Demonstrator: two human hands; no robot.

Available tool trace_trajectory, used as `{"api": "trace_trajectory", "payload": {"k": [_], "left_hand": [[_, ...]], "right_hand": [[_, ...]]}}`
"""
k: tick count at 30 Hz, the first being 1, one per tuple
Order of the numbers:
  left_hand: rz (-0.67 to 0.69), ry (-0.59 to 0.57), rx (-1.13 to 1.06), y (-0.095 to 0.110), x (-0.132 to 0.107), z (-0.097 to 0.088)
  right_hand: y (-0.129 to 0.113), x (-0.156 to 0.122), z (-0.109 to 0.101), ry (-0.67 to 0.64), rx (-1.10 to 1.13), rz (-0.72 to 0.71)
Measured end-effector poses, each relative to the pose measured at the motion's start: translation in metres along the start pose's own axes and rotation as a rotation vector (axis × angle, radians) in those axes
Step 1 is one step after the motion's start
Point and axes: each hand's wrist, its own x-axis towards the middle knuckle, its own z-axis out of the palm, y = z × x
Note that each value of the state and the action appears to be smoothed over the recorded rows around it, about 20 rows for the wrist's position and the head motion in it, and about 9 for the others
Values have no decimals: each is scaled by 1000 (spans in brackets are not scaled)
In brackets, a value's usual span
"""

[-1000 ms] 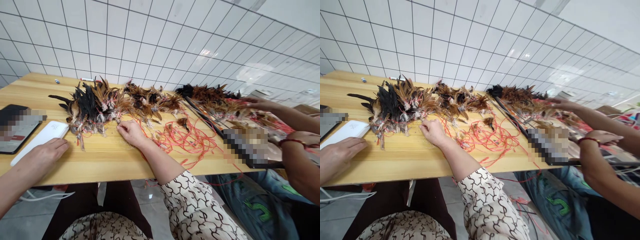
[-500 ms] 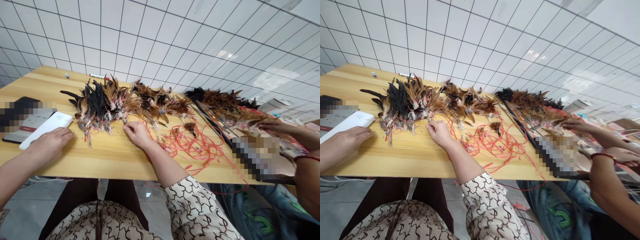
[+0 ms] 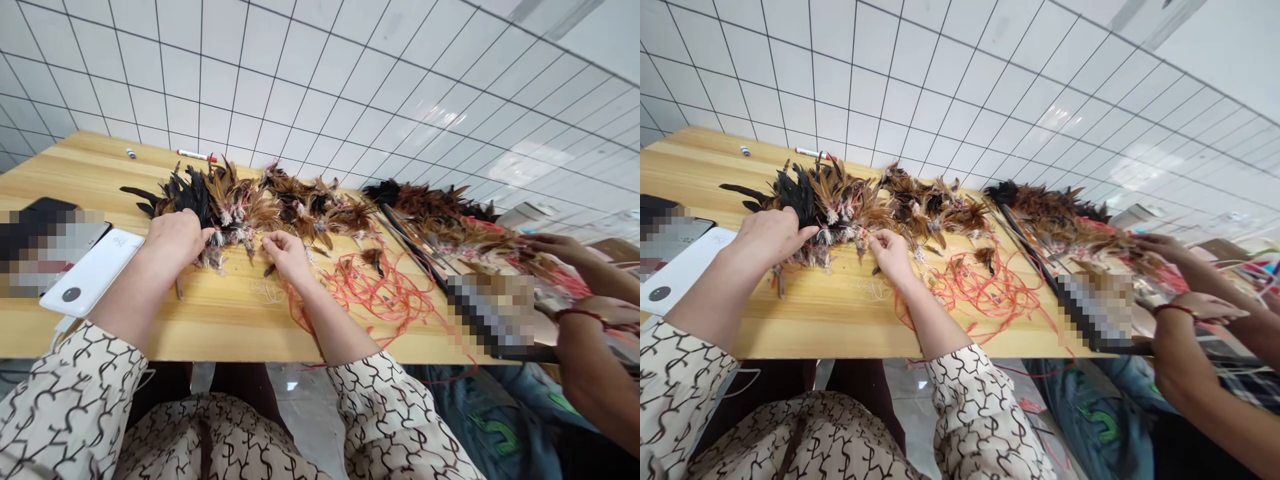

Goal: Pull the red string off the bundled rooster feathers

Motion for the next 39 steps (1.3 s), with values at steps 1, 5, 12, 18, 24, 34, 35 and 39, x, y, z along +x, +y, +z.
{"api": "trace_trajectory", "payload": {"k": [1,5,12,18,24,34,35,39], "left_hand": [[-15,-18,-10,0,5,1],[-21,-18,-60,-3,16,13],[26,64,-127,-1,26,34],[56,76,-172,1,35,37],[66,154,-214,-7,51,43],[84,226,-414,-17,66,51],[88,241,-432,-17,67,52],[79,347,-495,-16,72,59]], "right_hand": [[-2,3,-2,4,-3,14],[-9,16,-7,-22,-79,30],[-8,46,10,-2,-325,109],[-10,58,29,-57,-325,100],[-29,57,50,-108,-195,191],[-52,65,81,-164,236,329],[-54,66,82,-159,243,332],[-59,66,79,-144,276,342]]}}
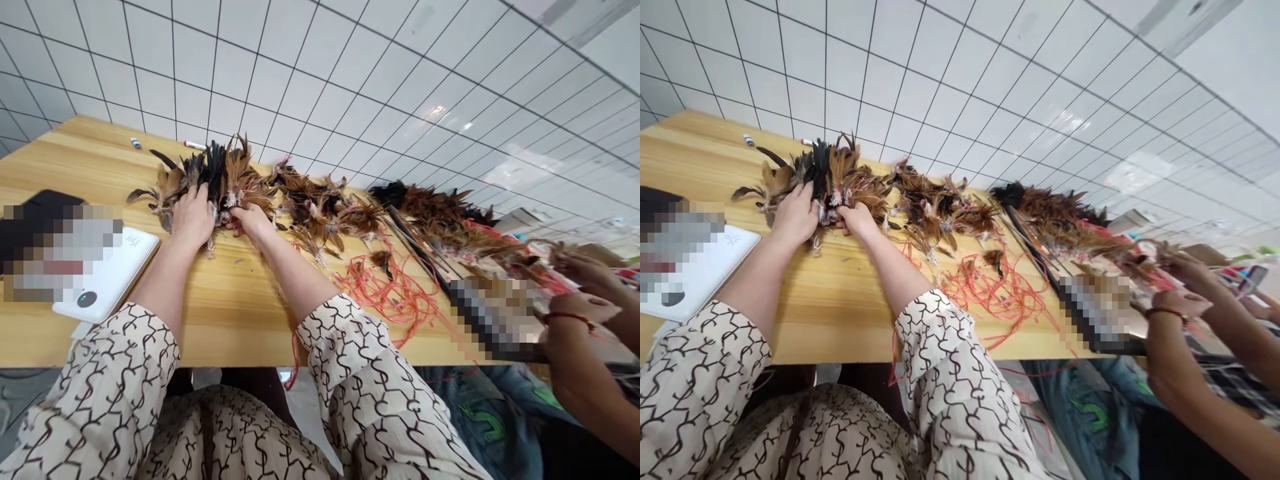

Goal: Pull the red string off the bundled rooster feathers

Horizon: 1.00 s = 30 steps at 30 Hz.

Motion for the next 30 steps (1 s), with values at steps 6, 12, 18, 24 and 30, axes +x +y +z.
{"api": "trace_trajectory", "payload": {"k": [6,12,18,24,30], "left_hand": [[73,307,-132,4,-7,7],[361,366,-213,14,-17,12],[566,228,-168,20,-26,27],[676,-102,-27,25,-33,29],[452,-246,189,28,-32,23]], "right_hand": [[-8,-17,-32,-42,-319,-24],[-10,-41,-87,-4,-421,-189],[7,-62,-104,16,-643,-284],[21,-64,-82,-38,-912,-314],[28,-62,-73,-103,-1168,-296]]}}
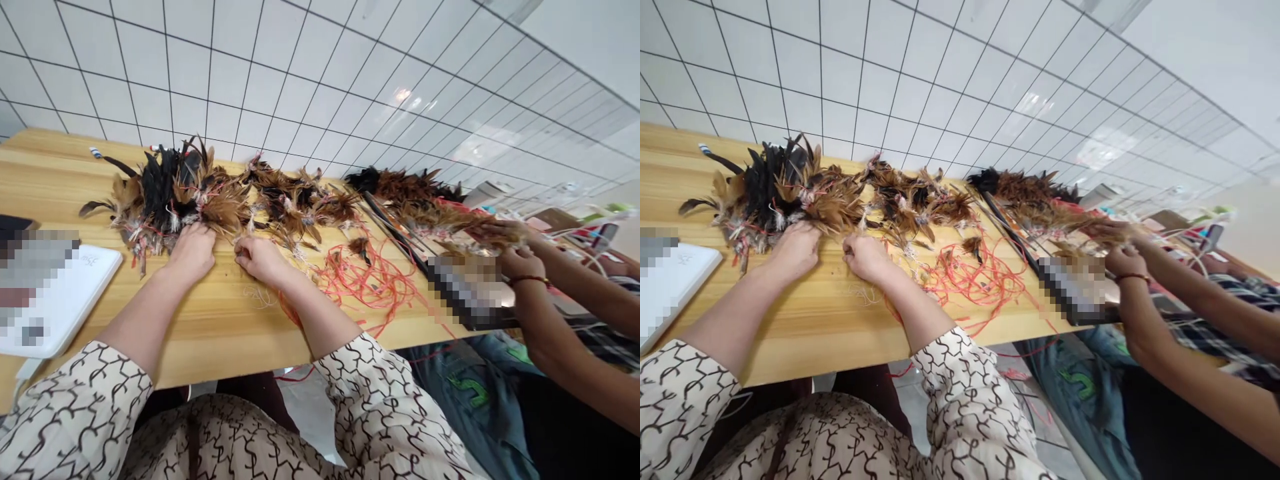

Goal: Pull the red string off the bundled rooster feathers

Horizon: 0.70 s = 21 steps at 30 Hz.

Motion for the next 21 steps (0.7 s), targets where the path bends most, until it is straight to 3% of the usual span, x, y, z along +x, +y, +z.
{"api": "trace_trajectory", "payload": {"k": [6,11,17,21], "left_hand": [[-300,121,-239,-3,4,-3],[-474,166,-527,-6,8,-2],[-407,271,-590,-6,4,-1],[-245,267,-692,7,-3,-3]], "right_hand": [[4,-8,-9,-10,-122,46],[24,-19,-28,98,69,67],[51,-33,-60,427,582,16],[42,-30,-64,551,784,-31]]}}
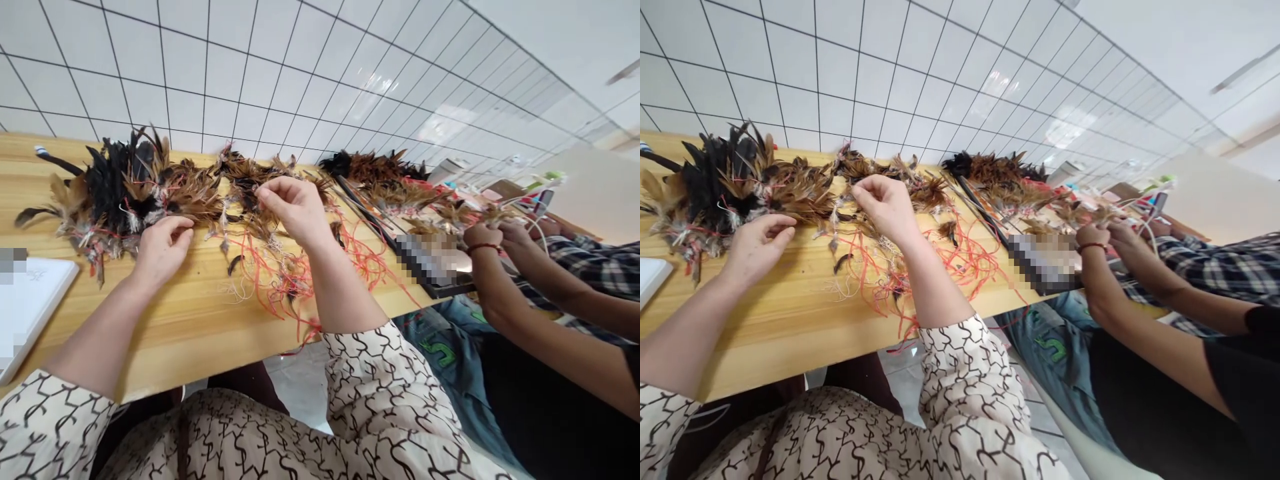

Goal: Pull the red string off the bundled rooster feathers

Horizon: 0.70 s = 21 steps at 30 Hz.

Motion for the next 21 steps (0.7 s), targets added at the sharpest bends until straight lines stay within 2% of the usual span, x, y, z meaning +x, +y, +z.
{"api": "trace_trajectory", "payload": {"k": [2,6,10,12,16,17,21], "left_hand": [[32,-121,-110,10,-9,3],[22,-633,-331,31,-33,12],[11,-930,-342,41,-53,22],[12,-969,-357,44,-58,25],[82,-935,-455,43,-59,27],[87,-938,-451,41,-59,27],[71,-951,-421,31,-59,28]], "right_hand": [[-7,1,13,-8,86,-26],[-34,3,49,-55,200,-129],[-68,9,86,-130,342,-298],[-82,16,103,-178,395,-376],[-101,29,127,-207,427,-429],[-103,32,131,-258,416,-447],[-106,38,141,-197,393,-441]]}}
